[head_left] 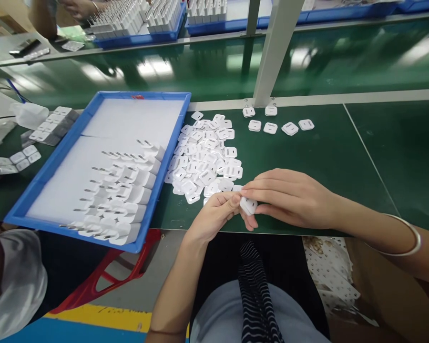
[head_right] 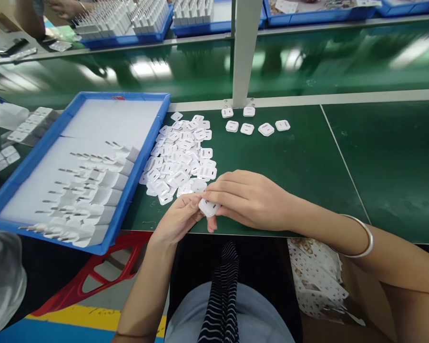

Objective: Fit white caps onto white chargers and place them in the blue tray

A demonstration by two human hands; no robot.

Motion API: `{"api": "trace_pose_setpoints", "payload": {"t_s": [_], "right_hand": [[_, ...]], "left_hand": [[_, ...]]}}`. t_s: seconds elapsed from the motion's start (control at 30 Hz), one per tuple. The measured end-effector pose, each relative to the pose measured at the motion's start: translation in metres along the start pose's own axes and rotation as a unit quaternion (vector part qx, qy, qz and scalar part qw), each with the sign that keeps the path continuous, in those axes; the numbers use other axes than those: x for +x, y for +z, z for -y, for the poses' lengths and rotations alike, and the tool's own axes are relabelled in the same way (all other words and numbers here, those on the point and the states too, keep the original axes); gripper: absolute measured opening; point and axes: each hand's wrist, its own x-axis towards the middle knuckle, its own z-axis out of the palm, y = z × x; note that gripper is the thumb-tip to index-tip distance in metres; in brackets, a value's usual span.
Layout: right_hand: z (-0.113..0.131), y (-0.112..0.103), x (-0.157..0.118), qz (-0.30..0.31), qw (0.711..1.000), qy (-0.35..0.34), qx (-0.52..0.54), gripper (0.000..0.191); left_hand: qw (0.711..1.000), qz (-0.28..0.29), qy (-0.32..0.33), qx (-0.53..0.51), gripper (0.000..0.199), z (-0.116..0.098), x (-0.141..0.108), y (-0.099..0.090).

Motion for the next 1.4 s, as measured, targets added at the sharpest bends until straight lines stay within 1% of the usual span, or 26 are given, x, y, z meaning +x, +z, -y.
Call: {"api": "trace_pose_setpoints", "payload": {"t_s": [0.07, 0.17, 0.27, 0.37, 0.43, 0.5, 0.53, 0.63, 0.67, 0.73, 0.83, 1.0, 1.07, 1.17, 1.23, 1.4], "right_hand": [[-0.001, 0.001, 0.001, 0.007, 1.000, 0.010, 0.010, 0.025], [-0.001, 0.004, 0.001, 0.011, 1.000, -0.012, 0.009, 0.020], [-0.002, 0.008, 0.000, 0.001, 1.000, -0.024, 0.018, 0.017], [-0.005, 0.012, -0.002, -0.006, 0.999, -0.004, 0.040, 0.021], [-0.007, 0.012, -0.003, 0.000, 0.998, 0.014, 0.067, 0.024], [-0.008, 0.008, -0.003, 0.034, 0.993, 0.048, 0.104, 0.026], [-0.009, 0.004, -0.004, 0.062, 0.988, 0.070, 0.123, 0.028], [-0.009, -0.009, -0.004, 0.146, 0.966, 0.124, 0.172, 0.040], [-0.009, -0.013, -0.004, 0.160, 0.961, 0.128, 0.184, 0.044], [-0.008, -0.017, -0.004, 0.168, 0.959, 0.118, 0.194, 0.044], [-0.004, -0.016, -0.003, 0.158, 0.969, 0.082, 0.170, 0.035], [0.000, -0.009, -0.002, 0.128, 0.987, 0.026, 0.098, 0.023], [-0.002, -0.007, -0.002, 0.105, 0.989, 0.016, 0.101, 0.019], [-0.007, -0.005, -0.003, 0.044, 0.992, 0.007, 0.115, 0.024], [-0.008, -0.004, -0.003, 0.015, 0.994, 0.004, 0.107, 0.024], [-0.002, -0.006, 0.000, -0.018, 0.999, -0.011, 0.045, 0.016]], "left_hand": [[1.000, -0.002, 0.009, 0.001, 0.050, 0.000, 0.001, 0.000], [1.000, -0.002, 0.014, 0.013, 0.048, 0.000, 0.002, 0.000], [1.000, -0.003, 0.002, 0.012, 0.042, -0.001, 0.003, 0.001], [1.000, -0.015, 0.001, -0.009, 0.039, -0.002, 0.003, 0.002], [0.999, -0.027, 0.000, -0.020, 0.030, -0.003, 0.004, 0.003], [0.999, -0.033, -0.010, -0.025, 0.019, -0.004, 0.003, 0.004], [0.999, -0.034, -0.019, -0.026, 0.019, -0.004, 0.003, 0.004], [0.998, -0.037, -0.045, -0.023, 0.038, -0.006, 0.001, 0.005], [0.998, -0.039, -0.052, -0.019, 0.042, -0.006, 0.001, 0.006], [0.997, -0.040, -0.064, -0.008, 0.048, -0.008, 0.000, 0.009], [0.996, -0.039, -0.077, 0.012, 0.048, -0.009, 0.002, 0.012], [0.997, -0.024, -0.068, 0.037, 0.042, -0.007, 0.004, 0.012], [0.997, -0.022, -0.066, 0.026, 0.040, -0.007, 0.003, 0.009], [0.998, -0.015, -0.053, -0.014, 0.043, -0.006, 0.001, 0.005], [0.999, -0.010, -0.041, -0.034, 0.043, -0.005, 0.000, 0.002], [0.997, -0.042, -0.031, -0.053, 0.030, -0.004, -0.001, 0.002]]}}
